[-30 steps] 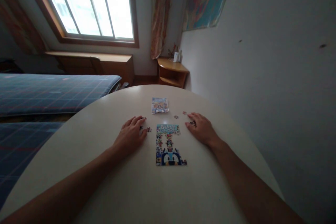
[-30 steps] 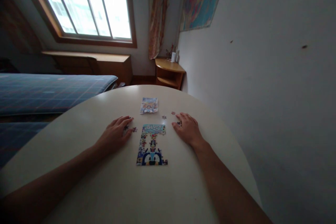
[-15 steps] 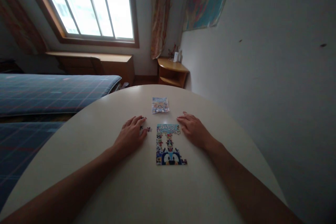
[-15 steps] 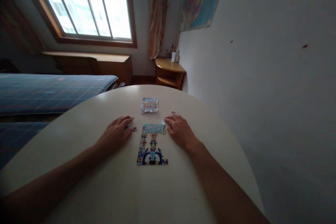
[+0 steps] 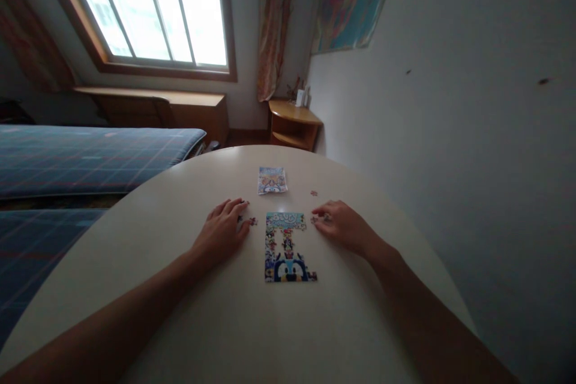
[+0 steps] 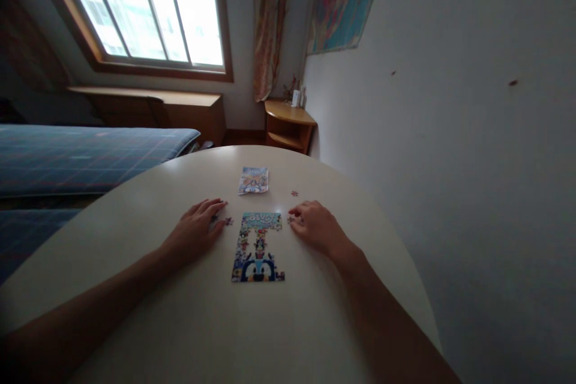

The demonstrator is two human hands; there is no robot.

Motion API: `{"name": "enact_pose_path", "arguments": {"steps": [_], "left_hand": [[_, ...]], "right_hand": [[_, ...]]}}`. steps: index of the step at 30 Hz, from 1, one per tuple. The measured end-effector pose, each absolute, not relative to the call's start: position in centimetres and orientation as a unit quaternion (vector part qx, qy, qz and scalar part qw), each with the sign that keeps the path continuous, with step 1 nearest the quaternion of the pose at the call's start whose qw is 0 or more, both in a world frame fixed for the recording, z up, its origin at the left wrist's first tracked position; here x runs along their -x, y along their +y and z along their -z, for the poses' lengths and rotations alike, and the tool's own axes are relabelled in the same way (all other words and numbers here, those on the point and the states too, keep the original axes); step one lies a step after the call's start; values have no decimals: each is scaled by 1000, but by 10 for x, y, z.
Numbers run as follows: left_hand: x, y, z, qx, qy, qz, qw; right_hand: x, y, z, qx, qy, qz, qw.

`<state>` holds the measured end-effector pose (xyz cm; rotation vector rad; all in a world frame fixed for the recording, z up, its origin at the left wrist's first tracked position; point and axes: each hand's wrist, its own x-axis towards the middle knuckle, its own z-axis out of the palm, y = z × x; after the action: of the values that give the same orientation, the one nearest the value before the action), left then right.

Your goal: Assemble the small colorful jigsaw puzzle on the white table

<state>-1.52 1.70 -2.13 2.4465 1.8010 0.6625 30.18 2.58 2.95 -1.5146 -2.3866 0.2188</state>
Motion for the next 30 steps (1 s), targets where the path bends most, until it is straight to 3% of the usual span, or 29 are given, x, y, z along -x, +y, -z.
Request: {"name": "enact_pose_path", "arguments": {"steps": [7,16,30], "left_hand": [[8,10,10,-814,529,-241,-8],[-8,-13,-7,-944,250,-193,91],[-6,-10,-7,-957,207,-170,114]], "right_hand": [[-301,24,-34,537,-824,-108,144],[-296,15,-41,500,-849,-144,96],[-283,3,-52,515,-832,-197,61]]}}
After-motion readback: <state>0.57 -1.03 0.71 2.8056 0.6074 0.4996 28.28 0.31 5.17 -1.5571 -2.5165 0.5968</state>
